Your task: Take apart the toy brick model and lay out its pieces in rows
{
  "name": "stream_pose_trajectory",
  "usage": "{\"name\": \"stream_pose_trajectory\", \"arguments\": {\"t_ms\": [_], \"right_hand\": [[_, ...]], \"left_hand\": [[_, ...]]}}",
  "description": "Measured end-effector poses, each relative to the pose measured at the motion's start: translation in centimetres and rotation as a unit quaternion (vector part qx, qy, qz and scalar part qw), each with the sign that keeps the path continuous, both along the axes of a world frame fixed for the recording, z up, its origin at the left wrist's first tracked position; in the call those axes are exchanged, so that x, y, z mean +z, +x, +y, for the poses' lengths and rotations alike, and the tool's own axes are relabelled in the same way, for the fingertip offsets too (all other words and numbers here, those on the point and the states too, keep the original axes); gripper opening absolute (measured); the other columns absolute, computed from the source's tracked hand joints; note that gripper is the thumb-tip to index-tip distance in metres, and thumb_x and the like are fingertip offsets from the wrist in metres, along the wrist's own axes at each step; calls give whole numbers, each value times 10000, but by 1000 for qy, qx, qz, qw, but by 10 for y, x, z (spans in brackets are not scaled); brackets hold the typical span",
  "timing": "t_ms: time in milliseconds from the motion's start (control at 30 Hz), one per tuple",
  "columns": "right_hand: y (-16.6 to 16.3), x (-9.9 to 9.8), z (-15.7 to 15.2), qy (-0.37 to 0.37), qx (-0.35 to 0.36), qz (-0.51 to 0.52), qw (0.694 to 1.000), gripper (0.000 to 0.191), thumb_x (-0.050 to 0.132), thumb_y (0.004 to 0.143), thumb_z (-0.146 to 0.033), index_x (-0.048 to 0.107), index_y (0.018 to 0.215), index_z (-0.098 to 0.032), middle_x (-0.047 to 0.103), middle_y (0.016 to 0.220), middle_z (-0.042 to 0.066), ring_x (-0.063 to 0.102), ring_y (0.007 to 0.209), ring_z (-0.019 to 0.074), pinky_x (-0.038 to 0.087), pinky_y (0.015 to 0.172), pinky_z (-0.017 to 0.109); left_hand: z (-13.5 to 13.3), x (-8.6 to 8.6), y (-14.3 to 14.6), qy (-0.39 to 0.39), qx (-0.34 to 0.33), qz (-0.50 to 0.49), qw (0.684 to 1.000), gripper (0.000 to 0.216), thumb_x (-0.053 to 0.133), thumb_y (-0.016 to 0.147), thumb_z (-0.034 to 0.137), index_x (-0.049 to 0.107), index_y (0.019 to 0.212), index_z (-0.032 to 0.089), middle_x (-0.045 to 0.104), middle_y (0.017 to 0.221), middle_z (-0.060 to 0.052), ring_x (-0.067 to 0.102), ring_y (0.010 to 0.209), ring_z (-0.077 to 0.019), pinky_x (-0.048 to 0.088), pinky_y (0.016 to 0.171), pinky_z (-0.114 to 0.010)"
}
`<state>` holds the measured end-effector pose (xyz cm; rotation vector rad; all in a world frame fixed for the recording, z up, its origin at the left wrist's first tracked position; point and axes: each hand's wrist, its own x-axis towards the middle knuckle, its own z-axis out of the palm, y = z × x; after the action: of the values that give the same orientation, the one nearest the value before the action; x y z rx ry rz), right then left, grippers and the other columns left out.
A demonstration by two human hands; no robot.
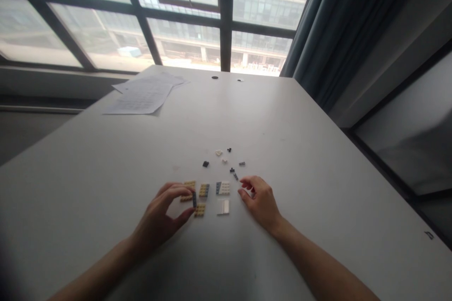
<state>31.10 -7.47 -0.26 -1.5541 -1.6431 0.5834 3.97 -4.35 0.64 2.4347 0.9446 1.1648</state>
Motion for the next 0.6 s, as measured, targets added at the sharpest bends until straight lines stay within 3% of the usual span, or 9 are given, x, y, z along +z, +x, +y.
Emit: {"name": "stream_pose_trajectory", "arguments": {"t_ms": [267, 400, 500, 600], "right_hand": [[5, -1, 2, 56, 0, -60, 997, 128, 593, 833, -210, 626, 955, -196, 652, 865, 50, 580, 801, 196, 484, 708, 325], [-3, 0, -1, 124, 98, -143, 977, 196, 549, 890, -254, 646, 1055, -207, 667, 1024, 85, 557, 970, 228, 448, 867, 386], [-12, 0, -1, 128, 171, -217, 952, 337, 551, 903, -356, 594, 1210, -223, 638, 1173, 95, 525, 1067, 249, 402, 924, 415], [-18, 1, -1, 122, 194, -244, 942, 437, 551, 896, -438, 546, 1274, -220, 606, 1246, 102, 486, 1138, 266, 365, 960, 429]], "left_hand": [[1, -2, -2, 5, -2, 24, 1000, 267, 656, 786, 158, 540, 1022, 201, 662, 999, -70, 578, 1010, -211, 494, 871, -370], [6, 6, 5, 16, 11, 61, 998, 212, 643, 794, 178, 546, 980, 209, 675, 1000, -54, 572, 993, -214, 455, 870, -378], [13, 17, 20, 3, 12, 103, 995, 194, 635, 787, 185, 564, 966, 212, 673, 987, -48, 568, 982, -217, 427, 875, -380], [22, 24, 37, -11, 6, 148, 989, 234, 626, 765, 165, 571, 989, 210, 670, 954, -48, 568, 974, -227, 409, 873, -385]]}}
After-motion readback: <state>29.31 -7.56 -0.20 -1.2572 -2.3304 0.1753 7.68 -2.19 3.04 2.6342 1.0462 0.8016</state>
